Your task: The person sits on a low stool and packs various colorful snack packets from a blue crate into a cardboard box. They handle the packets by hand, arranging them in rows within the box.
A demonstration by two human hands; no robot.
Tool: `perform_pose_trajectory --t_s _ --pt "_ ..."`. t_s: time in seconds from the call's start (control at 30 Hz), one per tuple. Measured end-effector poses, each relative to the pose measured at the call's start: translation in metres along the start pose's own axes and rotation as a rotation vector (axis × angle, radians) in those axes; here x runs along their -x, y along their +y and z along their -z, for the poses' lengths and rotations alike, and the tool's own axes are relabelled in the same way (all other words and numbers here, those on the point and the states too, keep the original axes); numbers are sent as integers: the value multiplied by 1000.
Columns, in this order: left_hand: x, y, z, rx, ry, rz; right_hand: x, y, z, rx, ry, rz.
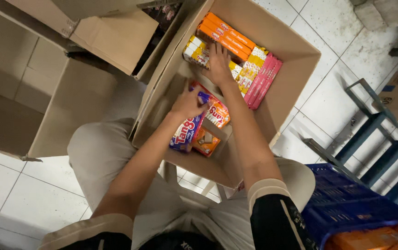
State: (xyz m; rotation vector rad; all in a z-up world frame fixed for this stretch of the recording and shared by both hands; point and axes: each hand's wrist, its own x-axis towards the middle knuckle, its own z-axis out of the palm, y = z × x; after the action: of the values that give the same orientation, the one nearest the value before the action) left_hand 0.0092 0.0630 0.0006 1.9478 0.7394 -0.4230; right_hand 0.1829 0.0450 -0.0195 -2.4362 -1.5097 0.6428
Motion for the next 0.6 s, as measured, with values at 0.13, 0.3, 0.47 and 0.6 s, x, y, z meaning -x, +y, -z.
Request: perform_pose_trajectory --t_s 0.13,0.3,0.47,0.6 --pt "1 1 -1 78 -90 -71 1 -5 -1 -19 -6 -47" --pt "11 23 -2 58 -193 -16 -4 -6 -3 -3 -16 -92" --pt "55 74 82 -189 593 -354 -12 0 -13 -10 -34 -150" --pt "48 38 106 -300 624 54 -7 7 -15 72 -75 -118"
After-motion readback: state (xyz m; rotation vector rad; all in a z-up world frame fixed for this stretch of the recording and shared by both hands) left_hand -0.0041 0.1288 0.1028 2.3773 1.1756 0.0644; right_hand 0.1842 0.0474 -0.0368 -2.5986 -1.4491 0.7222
